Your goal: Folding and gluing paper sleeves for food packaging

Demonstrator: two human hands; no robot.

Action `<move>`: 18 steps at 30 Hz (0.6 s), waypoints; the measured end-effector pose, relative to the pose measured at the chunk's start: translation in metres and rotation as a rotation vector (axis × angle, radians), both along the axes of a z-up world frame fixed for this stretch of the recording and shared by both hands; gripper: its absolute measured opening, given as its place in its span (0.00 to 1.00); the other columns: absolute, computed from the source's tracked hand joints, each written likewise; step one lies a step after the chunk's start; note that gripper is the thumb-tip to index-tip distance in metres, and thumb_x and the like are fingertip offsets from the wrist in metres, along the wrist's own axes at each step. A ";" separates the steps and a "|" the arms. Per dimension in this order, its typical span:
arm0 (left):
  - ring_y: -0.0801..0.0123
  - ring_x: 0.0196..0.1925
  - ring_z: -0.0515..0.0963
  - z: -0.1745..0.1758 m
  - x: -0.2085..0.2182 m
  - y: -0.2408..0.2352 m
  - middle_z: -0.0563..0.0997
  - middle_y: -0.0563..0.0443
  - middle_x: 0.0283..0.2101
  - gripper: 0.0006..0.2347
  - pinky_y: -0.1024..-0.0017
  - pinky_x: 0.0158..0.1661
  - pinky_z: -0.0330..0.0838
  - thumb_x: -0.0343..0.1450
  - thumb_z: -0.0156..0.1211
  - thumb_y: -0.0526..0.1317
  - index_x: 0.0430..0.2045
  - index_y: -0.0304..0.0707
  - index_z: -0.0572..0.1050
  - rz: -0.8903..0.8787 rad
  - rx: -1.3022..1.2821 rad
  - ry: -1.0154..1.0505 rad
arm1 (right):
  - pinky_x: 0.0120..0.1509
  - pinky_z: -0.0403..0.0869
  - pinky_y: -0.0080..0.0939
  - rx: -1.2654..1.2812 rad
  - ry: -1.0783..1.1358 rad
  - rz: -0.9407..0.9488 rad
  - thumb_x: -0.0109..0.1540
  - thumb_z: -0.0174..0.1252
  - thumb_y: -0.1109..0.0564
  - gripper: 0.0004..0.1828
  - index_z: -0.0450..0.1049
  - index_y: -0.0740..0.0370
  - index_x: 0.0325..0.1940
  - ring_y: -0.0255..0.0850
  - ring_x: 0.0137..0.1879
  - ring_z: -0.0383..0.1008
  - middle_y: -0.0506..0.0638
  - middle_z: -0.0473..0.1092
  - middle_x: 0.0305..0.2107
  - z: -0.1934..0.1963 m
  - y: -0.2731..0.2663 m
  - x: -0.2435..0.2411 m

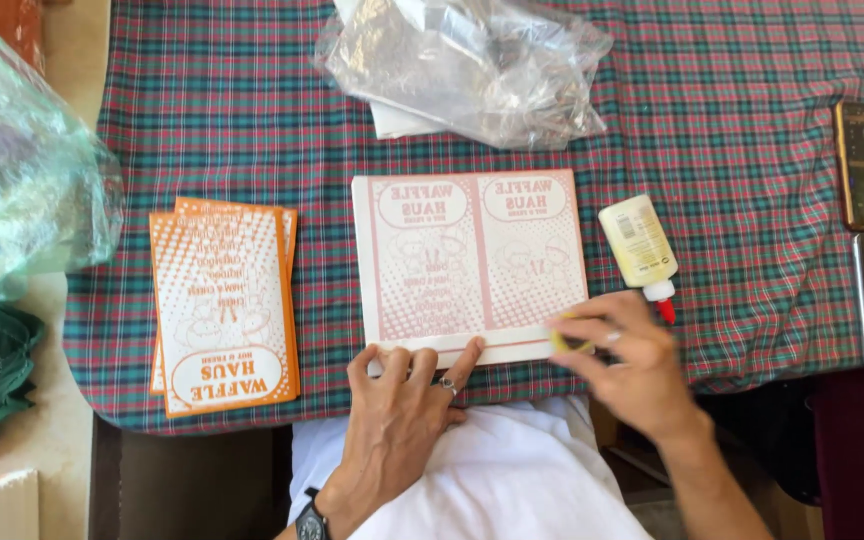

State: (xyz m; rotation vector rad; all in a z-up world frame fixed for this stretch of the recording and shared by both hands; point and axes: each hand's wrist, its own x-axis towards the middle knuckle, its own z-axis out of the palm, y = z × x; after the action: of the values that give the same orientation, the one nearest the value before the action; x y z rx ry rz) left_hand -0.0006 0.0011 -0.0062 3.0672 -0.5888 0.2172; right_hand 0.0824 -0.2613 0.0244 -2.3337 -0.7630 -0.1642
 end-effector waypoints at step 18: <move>0.58 0.49 0.74 -0.033 -0.010 0.020 0.74 0.41 0.46 0.36 0.48 0.51 0.70 0.71 0.59 0.64 0.64 0.29 0.67 -0.077 -0.108 -0.174 | 0.59 0.71 0.44 0.121 0.085 0.308 0.55 0.74 0.59 0.17 0.81 0.60 0.48 0.44 0.49 0.72 0.49 0.73 0.42 -0.011 0.060 0.001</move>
State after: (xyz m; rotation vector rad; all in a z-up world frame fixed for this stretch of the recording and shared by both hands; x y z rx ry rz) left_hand -0.0105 0.0207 -0.0393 2.9339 -0.6757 0.5009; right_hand 0.0834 -0.2012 0.0132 -2.0663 -1.0280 0.0239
